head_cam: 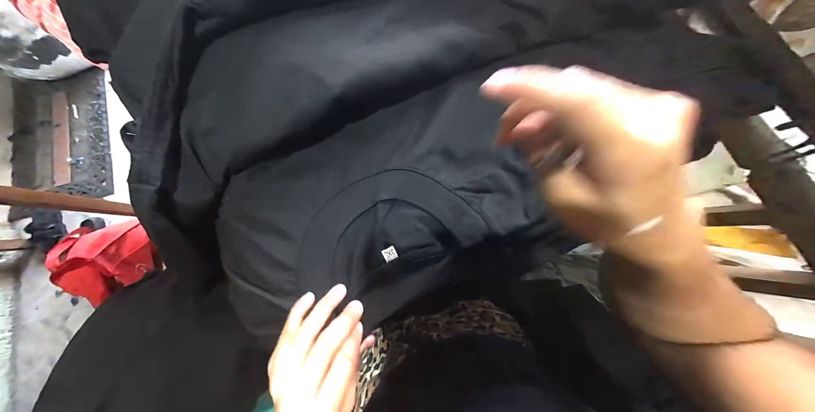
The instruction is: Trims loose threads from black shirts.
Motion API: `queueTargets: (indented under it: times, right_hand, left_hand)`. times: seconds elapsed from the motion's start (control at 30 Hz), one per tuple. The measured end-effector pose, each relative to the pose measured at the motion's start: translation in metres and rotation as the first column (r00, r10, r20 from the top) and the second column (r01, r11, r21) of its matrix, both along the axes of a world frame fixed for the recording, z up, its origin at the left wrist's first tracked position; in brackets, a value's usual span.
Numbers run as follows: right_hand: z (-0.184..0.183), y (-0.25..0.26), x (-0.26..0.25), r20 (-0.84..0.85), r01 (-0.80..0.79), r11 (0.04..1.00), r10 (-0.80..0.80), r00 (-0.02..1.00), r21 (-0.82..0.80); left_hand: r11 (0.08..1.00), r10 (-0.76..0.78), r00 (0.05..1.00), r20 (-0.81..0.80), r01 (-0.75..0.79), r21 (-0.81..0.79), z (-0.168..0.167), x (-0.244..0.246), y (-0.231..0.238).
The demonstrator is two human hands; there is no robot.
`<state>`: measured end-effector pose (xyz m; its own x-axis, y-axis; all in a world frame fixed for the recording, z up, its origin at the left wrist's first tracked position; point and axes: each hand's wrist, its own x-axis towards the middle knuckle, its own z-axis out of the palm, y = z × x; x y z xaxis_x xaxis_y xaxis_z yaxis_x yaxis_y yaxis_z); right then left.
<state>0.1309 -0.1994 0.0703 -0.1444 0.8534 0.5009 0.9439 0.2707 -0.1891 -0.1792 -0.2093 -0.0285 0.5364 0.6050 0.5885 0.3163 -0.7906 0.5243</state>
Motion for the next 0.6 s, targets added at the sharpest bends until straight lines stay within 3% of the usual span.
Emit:
queueTargets:
  times: [0.03,0.13,0.27,0.33,0.53,0.6]
  right_hand:
    - [-0.012,0.0,-0.021,0.004,-0.076,0.997,0.076,0.997,0.009]
    - [-0.055,0.002,-0.053,0.062,-0.166,0.968,0.18,0.982,-0.191]
    - [-0.067,-0.002,-0.054,0.138,-0.166,0.962,0.198,0.97,-0.215]
    - [-0.068,-0.002,-0.054,0.139,-0.174,0.963,0.205,0.969,-0.204]
    - [-0.07,-0.003,-0.055,0.112,-0.171,0.968,0.193,0.975,-0.184]
    - [-0.07,-0.005,-0.057,0.094,-0.145,0.973,0.164,0.982,-0.178]
  left_hand:
    - [0.999,0.001,1.0,0.001,-0.001,0.043,-0.006,0.0,-0.003]
    - [0.998,0.033,0.999,0.0,-0.033,0.045,-0.017,-0.001,-0.013]
    - [0.975,0.006,0.999,0.05,0.005,-0.22,0.001,-0.006,-0.021]
    - [0.964,0.034,0.994,0.107,-0.004,-0.266,0.014,-0.007,-0.019]
    - [0.923,0.379,0.909,0.175,-0.359,-0.138,0.032,0.013,-0.002]
    - [0.858,0.498,0.866,0.034,-0.487,-0.165,0.033,0.019,-0.001]
